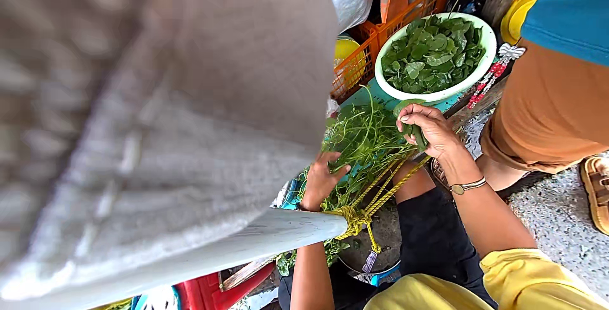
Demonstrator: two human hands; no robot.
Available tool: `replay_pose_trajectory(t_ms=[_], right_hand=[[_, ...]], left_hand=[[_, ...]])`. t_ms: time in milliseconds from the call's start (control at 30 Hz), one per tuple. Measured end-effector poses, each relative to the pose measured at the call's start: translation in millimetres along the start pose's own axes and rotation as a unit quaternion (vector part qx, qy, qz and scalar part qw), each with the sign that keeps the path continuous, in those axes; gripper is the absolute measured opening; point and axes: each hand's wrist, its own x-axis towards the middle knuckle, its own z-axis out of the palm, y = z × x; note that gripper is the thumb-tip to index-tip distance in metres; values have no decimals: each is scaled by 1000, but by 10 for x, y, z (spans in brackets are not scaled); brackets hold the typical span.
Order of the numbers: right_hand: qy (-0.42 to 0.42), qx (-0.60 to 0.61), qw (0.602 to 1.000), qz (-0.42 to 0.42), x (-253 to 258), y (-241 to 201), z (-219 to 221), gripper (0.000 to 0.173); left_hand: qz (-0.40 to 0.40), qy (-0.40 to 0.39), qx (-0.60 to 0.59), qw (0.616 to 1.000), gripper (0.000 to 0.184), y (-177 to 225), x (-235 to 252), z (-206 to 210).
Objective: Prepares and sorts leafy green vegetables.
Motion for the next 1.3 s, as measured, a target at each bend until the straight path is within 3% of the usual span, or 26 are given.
replay_pose_trajectory(t_ms=[133,233,333,400,467,667,833,933,1067,1300], right_hand=[[4,-10,1000,-5,-89,2,38,20],[0,-13,1000,-6,-131,-2,27,19],[-3,-33,999,2,-196,-26,30,20],[-4,-40,999,3,-228,-39,36,20],[-2,-47,999,-2,-245,-46,38,19],[-9,-110,993,-30,-262,-59,105,10],[-72,-189,976,-77,-230,30,234,4],[-106,-213,969,-69,-239,46,302,1],[-130,-256,955,-71,-208,109,390,3],[-127,-413,889,-154,64,224,809,16]], left_hand=[[45,-43,12,998,57,76,257,157],[-4,-140,1,990,73,209,387,219],[-40,-188,29,981,57,348,447,207],[-7,-155,48,987,32,395,428,154],[47,-90,39,994,22,308,373,94],[57,39,-33,997,21,-45,32,-162],[-32,79,-111,990,23,-90,-133,-216],[-91,120,-260,954,20,-69,-186,-284],[-151,128,-457,867,28,-119,-209,-271],[-226,118,-590,766,28,-98,-154,-185]])
